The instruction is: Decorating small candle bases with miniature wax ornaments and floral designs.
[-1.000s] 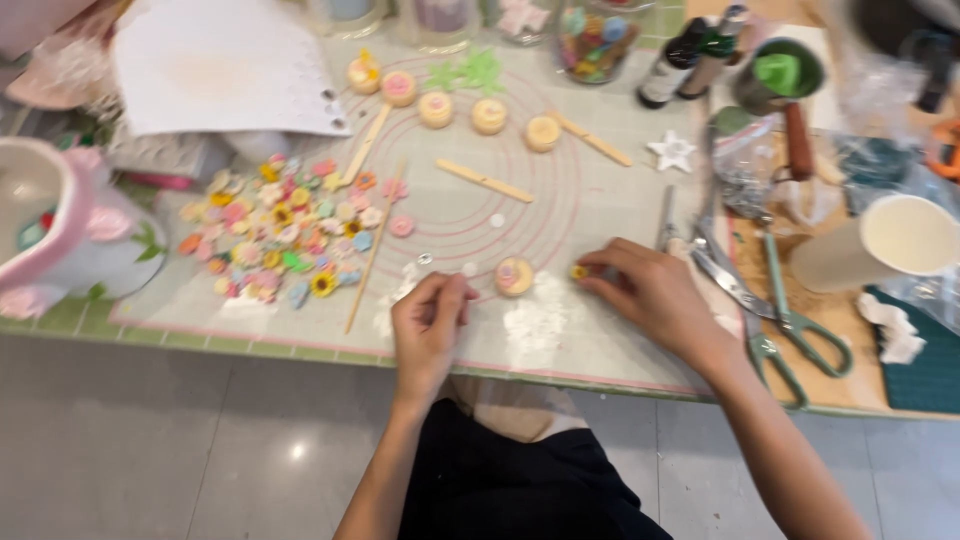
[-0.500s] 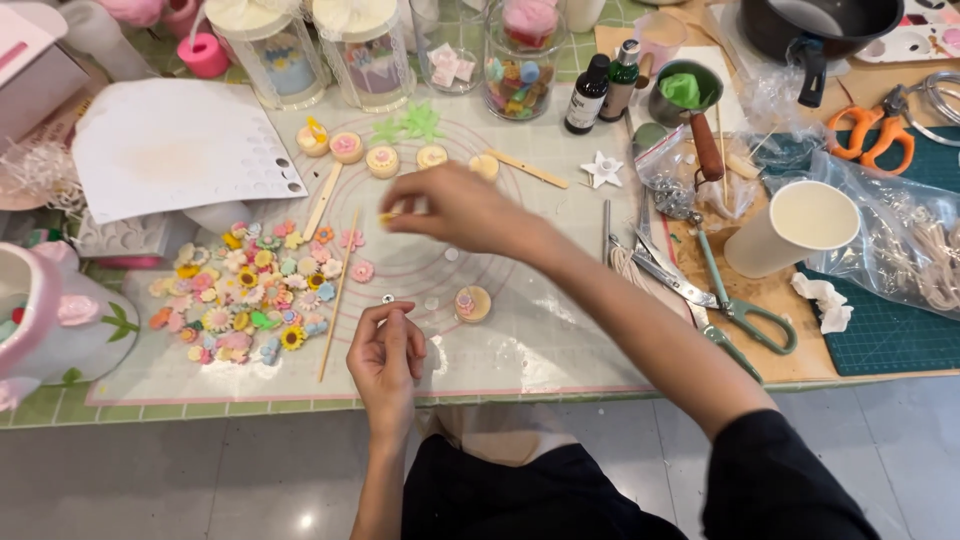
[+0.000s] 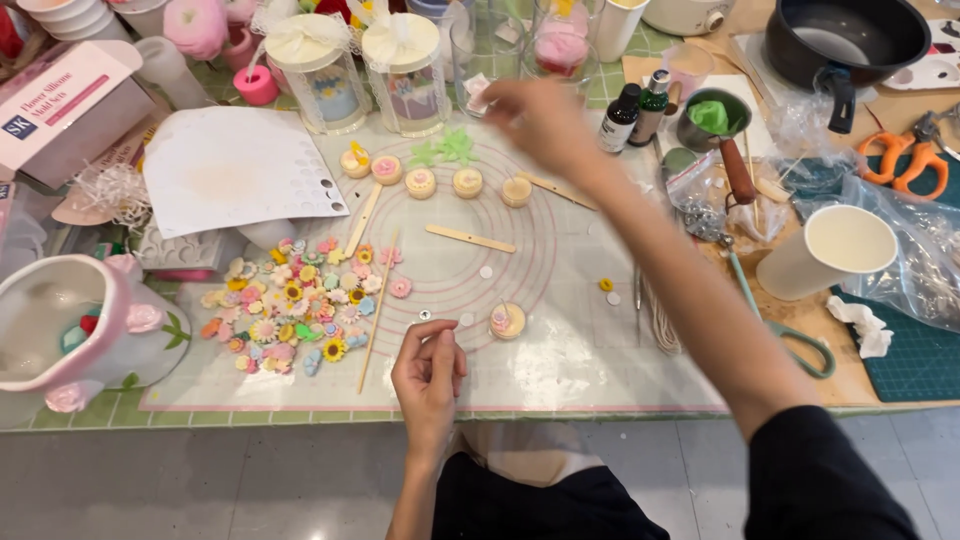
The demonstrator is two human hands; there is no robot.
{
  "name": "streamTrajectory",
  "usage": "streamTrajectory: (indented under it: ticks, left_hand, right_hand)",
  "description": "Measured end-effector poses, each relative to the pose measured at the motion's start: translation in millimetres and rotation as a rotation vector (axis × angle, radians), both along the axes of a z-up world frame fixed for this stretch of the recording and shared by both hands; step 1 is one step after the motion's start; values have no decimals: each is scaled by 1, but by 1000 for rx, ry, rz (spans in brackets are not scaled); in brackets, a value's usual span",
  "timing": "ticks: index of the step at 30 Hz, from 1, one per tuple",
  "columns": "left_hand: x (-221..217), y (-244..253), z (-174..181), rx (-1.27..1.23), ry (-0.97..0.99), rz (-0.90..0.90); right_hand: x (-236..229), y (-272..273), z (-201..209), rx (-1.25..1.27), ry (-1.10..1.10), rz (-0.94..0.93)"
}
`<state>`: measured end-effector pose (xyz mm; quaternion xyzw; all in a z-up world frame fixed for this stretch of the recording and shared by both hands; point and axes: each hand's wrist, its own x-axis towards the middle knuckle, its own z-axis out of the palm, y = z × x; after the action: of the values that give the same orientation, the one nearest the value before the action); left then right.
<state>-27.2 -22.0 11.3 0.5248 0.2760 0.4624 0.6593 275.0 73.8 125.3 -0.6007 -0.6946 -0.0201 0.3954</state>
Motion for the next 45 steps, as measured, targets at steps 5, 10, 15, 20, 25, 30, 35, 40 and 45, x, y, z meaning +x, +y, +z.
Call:
streamTrajectory:
  ticks: [5, 10, 15, 20, 25, 30, 35, 40, 45]
  left_hand:
    - [3, 1, -7, -40, 4, 7]
    - [2, 0, -6, -30, -23, 33]
    - [1, -1, -5, -46, -7, 35]
    - [2, 0, -5, 25, -1, 9]
    - [1, -1, -5, 8, -8, 10]
    - [2, 0, -3, -1, -19, -3]
    - [1, -1, -4, -8, -11, 13]
    - [1, -3, -2, 0, -11, 14]
    - [2, 2, -9, 25, 11, 1]
  right_hand:
    - [81, -22, 25, -158, -95, -296]
    - [108, -21, -2, -96, -415, -270]
    - [111, -15, -24, -66, -412, -324]
    - [114, 1, -48, -63, -251, -332]
    - [120, 9, -51, -10, -106, -311]
    - [135, 12, -29, 34, 47, -293]
    - [130, -22, 26, -14, 215, -180]
    - [85, -106, 70, -128, 412, -115]
    - [56, -160, 65, -327, 515, -146]
